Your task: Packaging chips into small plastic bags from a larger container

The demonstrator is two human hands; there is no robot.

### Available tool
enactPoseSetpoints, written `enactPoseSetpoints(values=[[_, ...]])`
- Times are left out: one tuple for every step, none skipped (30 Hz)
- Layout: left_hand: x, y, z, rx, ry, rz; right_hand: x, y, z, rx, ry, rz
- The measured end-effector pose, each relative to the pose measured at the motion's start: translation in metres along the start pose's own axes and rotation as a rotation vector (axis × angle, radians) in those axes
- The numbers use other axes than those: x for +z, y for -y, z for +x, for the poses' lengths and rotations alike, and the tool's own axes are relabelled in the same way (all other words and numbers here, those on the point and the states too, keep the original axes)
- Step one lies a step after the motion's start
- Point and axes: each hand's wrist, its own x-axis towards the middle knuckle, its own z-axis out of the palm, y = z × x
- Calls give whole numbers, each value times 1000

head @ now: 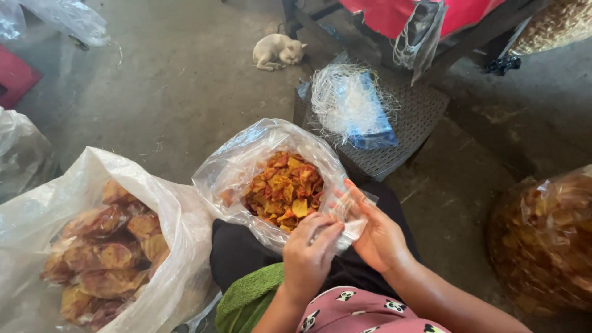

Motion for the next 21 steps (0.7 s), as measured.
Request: enactPoseSetpoints(values=[[-5, 0, 1, -25, -41, -67, 6, 4, -5, -21, -3, -87], [-11, 1, 1, -50, -81, -133, 13, 8, -10, -41, -4, -172], [-16, 0, 2, -51, -84, -131, 7, 10, -14, -39, -2, -174], [-21, 0, 3, -77, -94, -223, 2, 13, -16, -279, 58, -442], [-27, 0, 4, -103, -105, -316, -4, 15, -18, -524, 122, -705], [-29, 3, 0, -105, -115, -309, 11, 26, -33, -520, 133, -709], [-32, 5, -4, -69, -104, -284, 26, 37, -48, -742, 321, -1033], [-35, 8, -9, -37, -95, -257, 41, 48, -63, -964, 518, -1351], [-40, 3, -3, -42, -107, -247, 48, 52, -65, -961, 536, -1350], [-46, -3, 0, -2, -112, -247, 55, 56, -69, -995, 647, -1486], [-52, -9, 4, 38, -116, -247, 62, 60, -73, -1028, 761, -1620], [-57, -8, 4, 29, -123, -239, 64, 59, -71, -1020, 776, -1618], [-63, -8, 5, 24, -68, -293, 66, 58, -68, -1040, 761, -1613], [-67, -8, 5, 22, -14, -349, 69, 58, -66, -1061, 745, -1610], [-73, -8, 8, 14, -22, -344, 70, 60, -66, -1055, 758, -1610], [-78, -8, 11, -16, 46, -328, 71, 61, -66, -1036, 751, -1637], [-83, -8, 13, -47, 114, -312, 72, 63, -66, -1016, 745, -1665], [-86, -12, 18, -59, 104, -308, 72, 61, -65, -1004, 760, -1665], [-89, -16, 22, -60, 67, -348, 73, 60, -64, -1036, 764, -1672], [-93, -20, 26, -62, 31, -387, 73, 58, -63, -1065, 767, -1676], [-93, -20, 26, -77, 22, -382, 73, 57, -64, -1050, 783, -1675]])
